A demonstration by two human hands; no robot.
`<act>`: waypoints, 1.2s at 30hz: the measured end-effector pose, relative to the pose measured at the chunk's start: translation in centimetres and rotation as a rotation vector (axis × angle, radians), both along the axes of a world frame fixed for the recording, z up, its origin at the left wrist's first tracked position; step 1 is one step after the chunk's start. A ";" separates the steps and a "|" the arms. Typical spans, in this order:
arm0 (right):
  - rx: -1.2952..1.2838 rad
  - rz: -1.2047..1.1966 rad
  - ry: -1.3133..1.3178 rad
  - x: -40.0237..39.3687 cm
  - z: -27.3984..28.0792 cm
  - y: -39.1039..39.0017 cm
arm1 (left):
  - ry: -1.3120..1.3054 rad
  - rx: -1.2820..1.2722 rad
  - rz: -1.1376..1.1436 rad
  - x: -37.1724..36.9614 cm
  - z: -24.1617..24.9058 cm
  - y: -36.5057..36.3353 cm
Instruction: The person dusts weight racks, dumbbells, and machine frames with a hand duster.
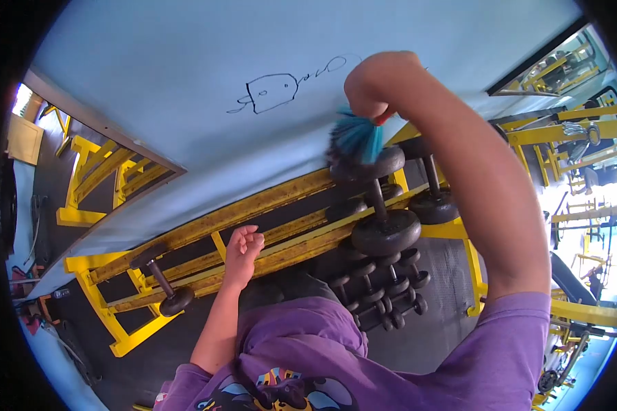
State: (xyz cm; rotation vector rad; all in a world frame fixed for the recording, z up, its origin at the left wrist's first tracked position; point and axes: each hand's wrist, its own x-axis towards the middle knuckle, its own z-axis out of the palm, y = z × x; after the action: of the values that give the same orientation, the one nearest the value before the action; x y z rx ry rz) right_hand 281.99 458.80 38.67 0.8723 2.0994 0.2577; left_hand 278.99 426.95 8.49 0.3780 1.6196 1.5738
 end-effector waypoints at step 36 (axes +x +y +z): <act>-0.092 -0.241 0.078 10.3 2.3 19.4 | 0.543 0.009 -0.146 6.7 7.8 19.9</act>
State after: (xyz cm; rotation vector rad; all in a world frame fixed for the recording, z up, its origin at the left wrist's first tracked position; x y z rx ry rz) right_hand 292.25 478.22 41.00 1.0832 2.0356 -0.0005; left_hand 285.71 446.81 16.25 0.9715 1.9304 1.4399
